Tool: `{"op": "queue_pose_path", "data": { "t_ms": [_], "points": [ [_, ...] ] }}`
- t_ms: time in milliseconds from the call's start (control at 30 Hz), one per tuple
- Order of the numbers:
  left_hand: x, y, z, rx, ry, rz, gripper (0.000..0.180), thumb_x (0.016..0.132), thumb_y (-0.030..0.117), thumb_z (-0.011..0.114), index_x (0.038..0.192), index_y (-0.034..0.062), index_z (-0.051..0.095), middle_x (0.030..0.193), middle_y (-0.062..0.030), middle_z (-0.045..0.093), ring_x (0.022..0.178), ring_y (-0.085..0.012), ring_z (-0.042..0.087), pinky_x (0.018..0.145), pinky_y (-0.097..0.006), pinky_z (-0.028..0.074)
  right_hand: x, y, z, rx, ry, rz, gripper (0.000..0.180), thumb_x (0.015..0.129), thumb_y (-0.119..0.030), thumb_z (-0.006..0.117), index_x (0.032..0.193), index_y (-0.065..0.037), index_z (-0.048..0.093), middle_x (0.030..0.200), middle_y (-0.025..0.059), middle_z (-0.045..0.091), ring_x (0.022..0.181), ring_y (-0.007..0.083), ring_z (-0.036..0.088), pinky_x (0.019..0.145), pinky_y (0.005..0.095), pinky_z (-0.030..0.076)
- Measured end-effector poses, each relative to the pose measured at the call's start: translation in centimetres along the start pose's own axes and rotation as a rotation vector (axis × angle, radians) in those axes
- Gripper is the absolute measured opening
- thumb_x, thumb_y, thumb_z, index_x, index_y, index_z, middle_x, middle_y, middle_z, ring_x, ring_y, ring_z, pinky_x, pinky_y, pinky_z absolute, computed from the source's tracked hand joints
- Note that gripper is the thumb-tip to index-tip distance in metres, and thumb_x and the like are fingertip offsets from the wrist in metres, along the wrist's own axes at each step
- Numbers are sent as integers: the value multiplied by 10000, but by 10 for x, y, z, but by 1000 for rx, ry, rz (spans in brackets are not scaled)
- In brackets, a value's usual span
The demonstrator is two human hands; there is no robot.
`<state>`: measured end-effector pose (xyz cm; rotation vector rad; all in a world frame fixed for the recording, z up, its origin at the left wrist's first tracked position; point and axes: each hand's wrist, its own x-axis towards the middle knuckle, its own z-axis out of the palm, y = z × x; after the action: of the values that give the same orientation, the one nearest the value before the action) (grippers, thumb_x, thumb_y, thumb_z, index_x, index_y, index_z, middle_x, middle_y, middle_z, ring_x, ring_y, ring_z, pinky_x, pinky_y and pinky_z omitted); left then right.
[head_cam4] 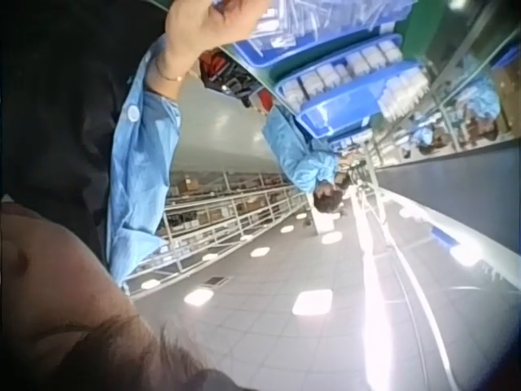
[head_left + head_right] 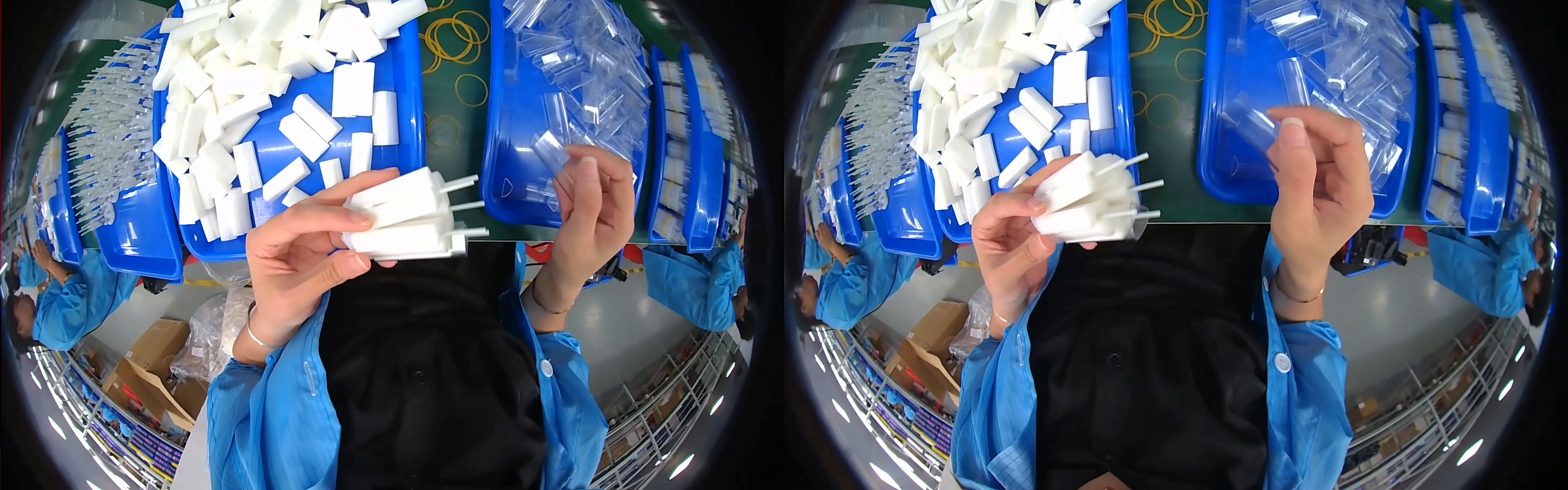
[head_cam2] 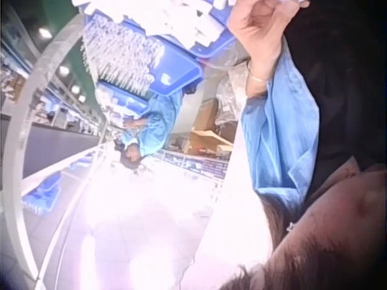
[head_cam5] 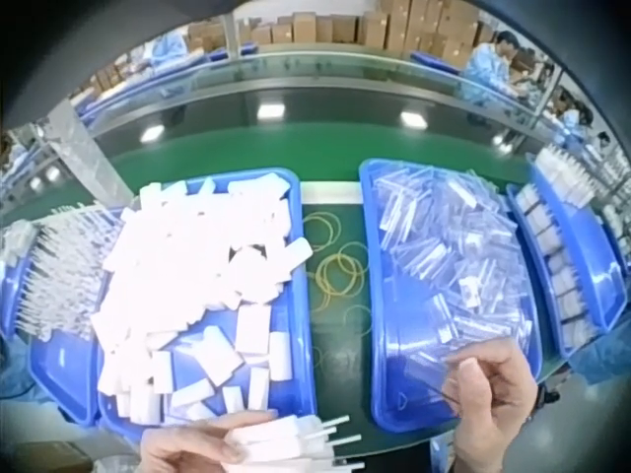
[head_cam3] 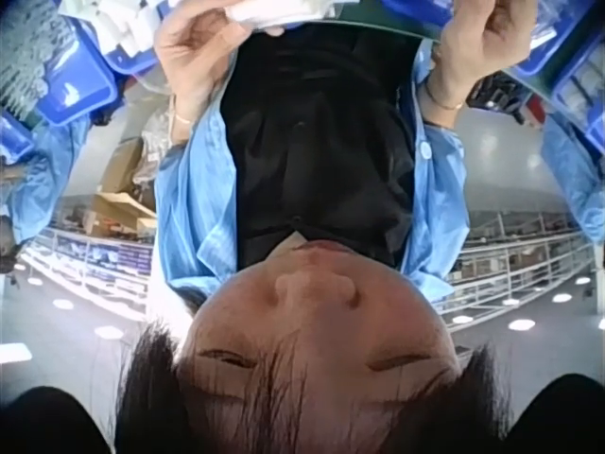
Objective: The person assembles components by mounting foam pieces onto the prongs of a plastic base, sliding clear plastic sleeves over them, and securing the assembly with a rubber band by hand.
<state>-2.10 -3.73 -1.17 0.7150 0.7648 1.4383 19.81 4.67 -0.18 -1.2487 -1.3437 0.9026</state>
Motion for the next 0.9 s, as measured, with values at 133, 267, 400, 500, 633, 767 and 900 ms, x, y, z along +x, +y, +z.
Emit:
{"op": "queue_pose_path", "data": {
  "t_ms": [133,267,400,500,633,767,900],
  "points": [
    [1,3,2,92,13,-12,305,749,-60,639,1042,-66,552,1204,-324,451,1025,-320,563,776,-361,545,-8,2,-1,167,-71,11,148,875,-98,529,844,34,589,706,77,610,522,37,433,467,171,321],
    [1,3,1,127,31,-30,316,755,-66,631,1059,-65,542,1216,-308,451,1020,-307,567,780,-354,543,-7,3,5,362,-244,32,204,884,-143,532,862,51,590,756,120,621,528,59,443,462,178,326],
    [2,3,1,110,50,-25,305,767,-68,615,1063,-65,541,1230,-301,441,1016,-300,570,774,-355,545,-1,0,10,494,-448,84,178,880,-113,519,889,50,589,762,95,569,556,64,432,470,176,316],
    [2,2,0,128,58,-11,303,772,-69,609,1068,-67,539,1234,-301,438,1012,-298,572,772,-355,545,-5,-4,14,432,-431,52,148,859,-97,542,910,40,562,767,78,534,565,55,406,468,174,285],
    [2,1,0,177,37,11,301,775,-71,604,1069,-74,537,1231,-303,438,1004,-299,575,769,-350,547,-7,0,11,566,-279,171,151,841,-100,577,911,25,530,728,75,534,544,43,389,464,171,261],
    [2,1,1,169,49,8,291,776,-74,601,1060,-81,541,1228,-304,441,1000,-300,577,768,-349,547,-10,8,8,452,-225,2,209,853,-174,595,895,15,516,679,48,539,512,27,397,465,156,274],
    [1,0,0,157,47,18,270,780,-78,593,1046,-83,547,1225,-303,443,995,-307,578,760,-354,551,-11,9,5,283,-277,-179,268,869,-238,586,916,19,526,686,28,552,517,24,407,465,151,289]
  ]
}}
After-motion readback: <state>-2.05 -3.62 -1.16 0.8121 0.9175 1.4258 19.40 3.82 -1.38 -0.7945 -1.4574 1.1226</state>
